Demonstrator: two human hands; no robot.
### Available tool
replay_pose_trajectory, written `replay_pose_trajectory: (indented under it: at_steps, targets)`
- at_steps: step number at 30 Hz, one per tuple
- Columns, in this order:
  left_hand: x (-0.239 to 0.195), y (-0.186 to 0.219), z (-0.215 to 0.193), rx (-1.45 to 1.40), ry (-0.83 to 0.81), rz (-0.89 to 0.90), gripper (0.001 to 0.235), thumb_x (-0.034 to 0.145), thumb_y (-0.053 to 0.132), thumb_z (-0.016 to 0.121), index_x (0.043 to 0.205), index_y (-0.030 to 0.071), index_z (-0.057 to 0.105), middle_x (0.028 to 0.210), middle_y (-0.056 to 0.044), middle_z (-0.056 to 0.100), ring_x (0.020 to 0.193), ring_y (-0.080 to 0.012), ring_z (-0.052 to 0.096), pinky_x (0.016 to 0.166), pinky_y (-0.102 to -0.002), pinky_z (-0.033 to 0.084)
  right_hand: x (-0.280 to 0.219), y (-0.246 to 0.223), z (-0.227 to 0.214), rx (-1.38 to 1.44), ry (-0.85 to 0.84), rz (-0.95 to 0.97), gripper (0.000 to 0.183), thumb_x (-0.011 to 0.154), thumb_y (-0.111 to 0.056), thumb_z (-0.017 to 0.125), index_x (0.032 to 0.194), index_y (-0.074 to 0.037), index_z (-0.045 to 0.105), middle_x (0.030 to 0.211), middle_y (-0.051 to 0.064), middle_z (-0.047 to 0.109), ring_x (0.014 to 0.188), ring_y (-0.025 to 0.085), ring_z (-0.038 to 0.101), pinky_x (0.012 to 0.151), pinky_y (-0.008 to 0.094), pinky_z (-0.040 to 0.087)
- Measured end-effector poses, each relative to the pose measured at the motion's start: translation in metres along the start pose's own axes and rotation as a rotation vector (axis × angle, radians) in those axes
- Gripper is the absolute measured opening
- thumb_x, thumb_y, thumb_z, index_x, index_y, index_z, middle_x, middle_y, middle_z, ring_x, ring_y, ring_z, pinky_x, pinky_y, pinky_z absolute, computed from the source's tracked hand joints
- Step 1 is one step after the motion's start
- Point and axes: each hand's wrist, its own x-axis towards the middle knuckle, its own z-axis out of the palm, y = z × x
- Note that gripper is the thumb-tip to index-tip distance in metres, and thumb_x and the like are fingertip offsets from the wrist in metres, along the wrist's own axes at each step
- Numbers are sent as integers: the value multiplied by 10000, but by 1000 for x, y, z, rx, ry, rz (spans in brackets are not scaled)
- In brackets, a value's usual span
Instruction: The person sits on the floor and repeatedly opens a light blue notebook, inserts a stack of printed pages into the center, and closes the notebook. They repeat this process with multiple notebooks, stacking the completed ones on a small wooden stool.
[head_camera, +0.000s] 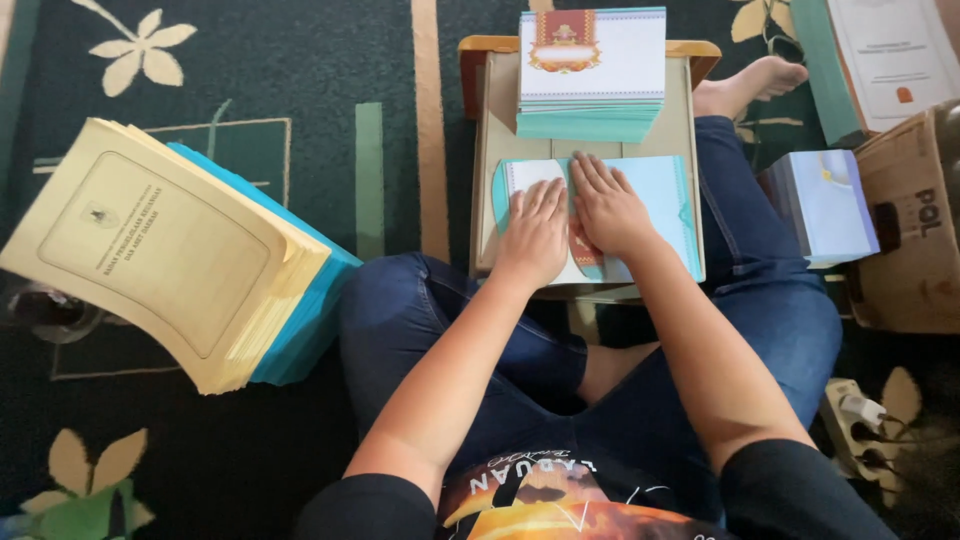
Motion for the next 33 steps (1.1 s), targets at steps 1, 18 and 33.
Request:
replay_pose_trajectory:
  at_steps: [1, 18, 33]
  targets:
    - [0, -1, 2, 6, 5, 1, 581, 977, 221, 420, 1525, 27, 431, 1640, -148, 371, 1535, -316, 316, 1223, -590, 242, -9, -9, -2, 0, 7, -2, 598, 1066, -289, 386, 1613, -47, 366, 1651, 161, 390, 1512, 325, 379, 1186, 507, 353]
    - [2, -3, 8, -64, 220, -53, 721, 889, 54, 450, 1571, -74, 257, 1517, -359, 413, 1451, -522, 382, 1208, -621, 279, -86, -56, -3, -81, 251, 359, 268, 761, -240, 682, 1025, -226, 727, 1043, -17, 511, 983, 236, 502, 761, 384, 406]
    - [-15, 10, -40, -342, 135, 145, 332, 909, -161, 423, 1092, 103, 339, 1679, -304, 38, 1537, -505, 191, 1179, -603, 354, -94, -49, -56, 829, 236, 308, 513, 1149, -412, 299, 1255, -66, 663, 1484, 249, 471, 1410, 519, 350, 1183, 572, 264]
